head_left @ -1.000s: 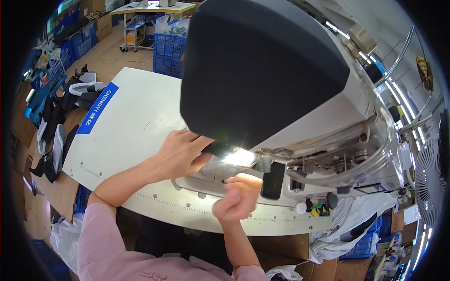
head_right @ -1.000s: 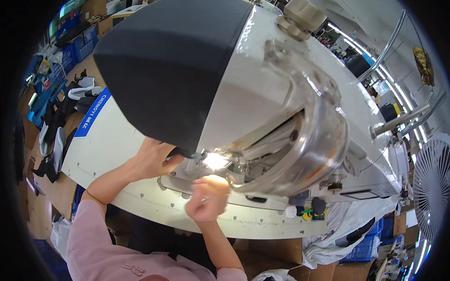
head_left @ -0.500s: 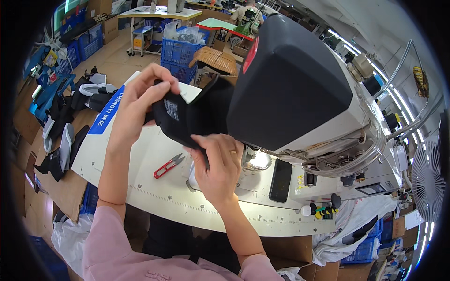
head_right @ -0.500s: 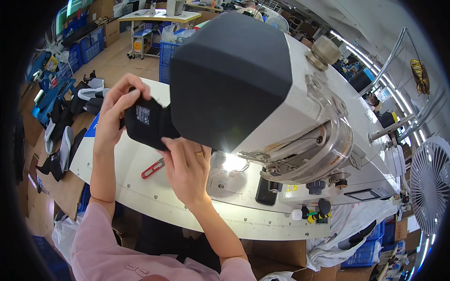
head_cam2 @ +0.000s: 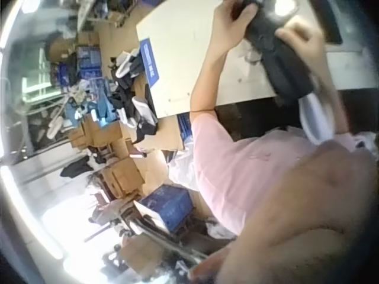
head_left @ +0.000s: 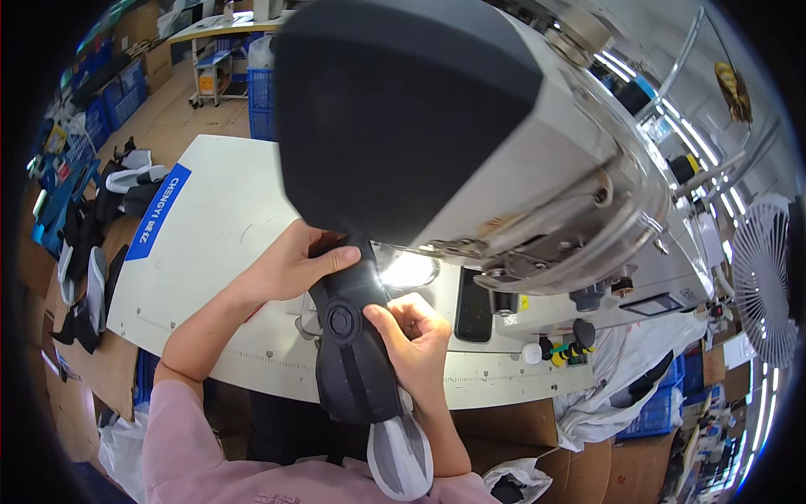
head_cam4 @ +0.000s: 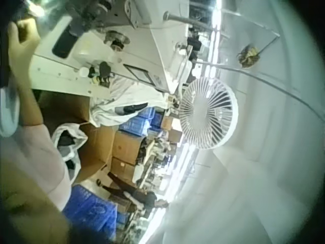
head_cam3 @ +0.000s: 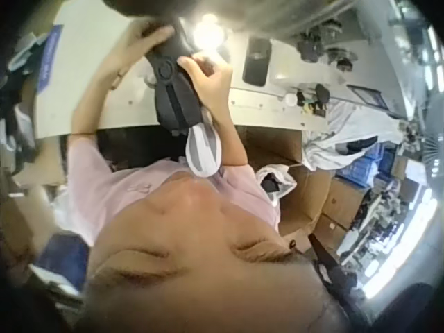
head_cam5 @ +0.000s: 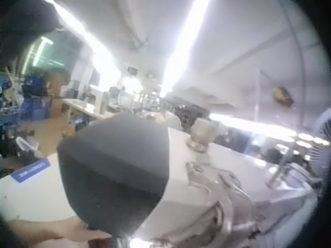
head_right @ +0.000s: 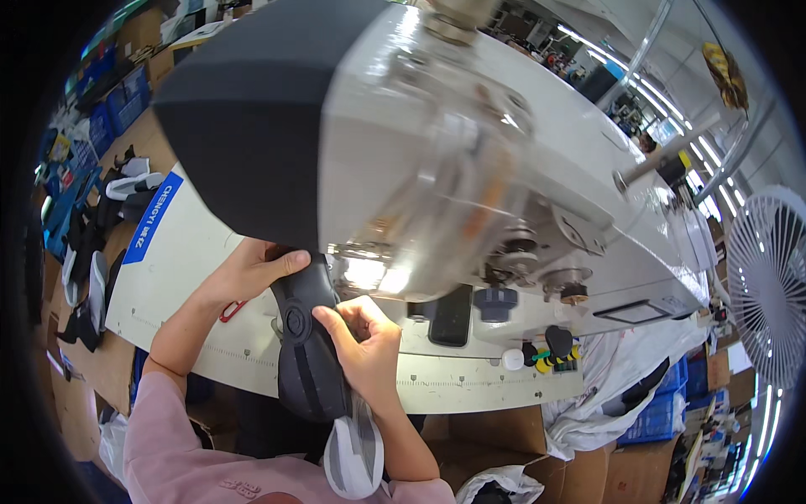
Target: The person sews shoe components using a sewing machine and trims threads with thread snips.
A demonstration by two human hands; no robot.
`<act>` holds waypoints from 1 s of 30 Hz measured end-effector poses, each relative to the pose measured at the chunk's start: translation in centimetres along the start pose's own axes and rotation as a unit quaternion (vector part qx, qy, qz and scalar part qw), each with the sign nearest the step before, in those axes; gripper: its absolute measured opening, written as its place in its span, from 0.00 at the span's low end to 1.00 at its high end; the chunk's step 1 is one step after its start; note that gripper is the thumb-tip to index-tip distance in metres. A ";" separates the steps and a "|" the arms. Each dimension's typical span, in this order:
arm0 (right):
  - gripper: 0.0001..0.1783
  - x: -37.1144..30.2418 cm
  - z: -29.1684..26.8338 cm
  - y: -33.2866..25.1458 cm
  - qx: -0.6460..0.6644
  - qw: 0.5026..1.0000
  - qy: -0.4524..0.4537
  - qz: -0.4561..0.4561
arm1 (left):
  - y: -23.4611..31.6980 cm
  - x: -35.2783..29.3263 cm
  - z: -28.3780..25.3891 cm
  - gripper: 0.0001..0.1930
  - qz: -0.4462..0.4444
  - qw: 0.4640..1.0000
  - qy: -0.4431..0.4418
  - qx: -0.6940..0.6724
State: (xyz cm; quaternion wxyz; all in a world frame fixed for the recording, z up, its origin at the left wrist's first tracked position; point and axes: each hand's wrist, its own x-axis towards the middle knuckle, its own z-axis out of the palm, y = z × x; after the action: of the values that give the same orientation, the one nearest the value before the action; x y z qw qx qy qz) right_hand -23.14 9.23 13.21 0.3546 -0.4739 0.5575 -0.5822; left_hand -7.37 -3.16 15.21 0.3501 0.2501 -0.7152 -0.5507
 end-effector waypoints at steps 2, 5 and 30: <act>0.09 0.7 -0.1 1.2 0.070 0.996 0.064 0.008 | -0.9 0.9 0.9 0.18 -0.025 0.997 0.057 -0.041; 0.07 1.3 -0.3 2.3 0.048 0.993 0.109 -0.003 | -2.2 2.2 1.3 0.13 0.058 0.992 0.085 0.069; 0.04 0.3 1.7 2.3 0.094 0.978 0.187 -0.015 | -6.5 5.1 -0.8 0.10 0.145 0.963 0.077 0.213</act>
State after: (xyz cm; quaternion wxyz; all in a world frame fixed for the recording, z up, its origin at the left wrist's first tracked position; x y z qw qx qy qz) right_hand -21.87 8.11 10.87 0.2784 -0.3298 0.5493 -0.7155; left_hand -10.14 -9.21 10.22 0.4185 0.2542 -0.8156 -0.3084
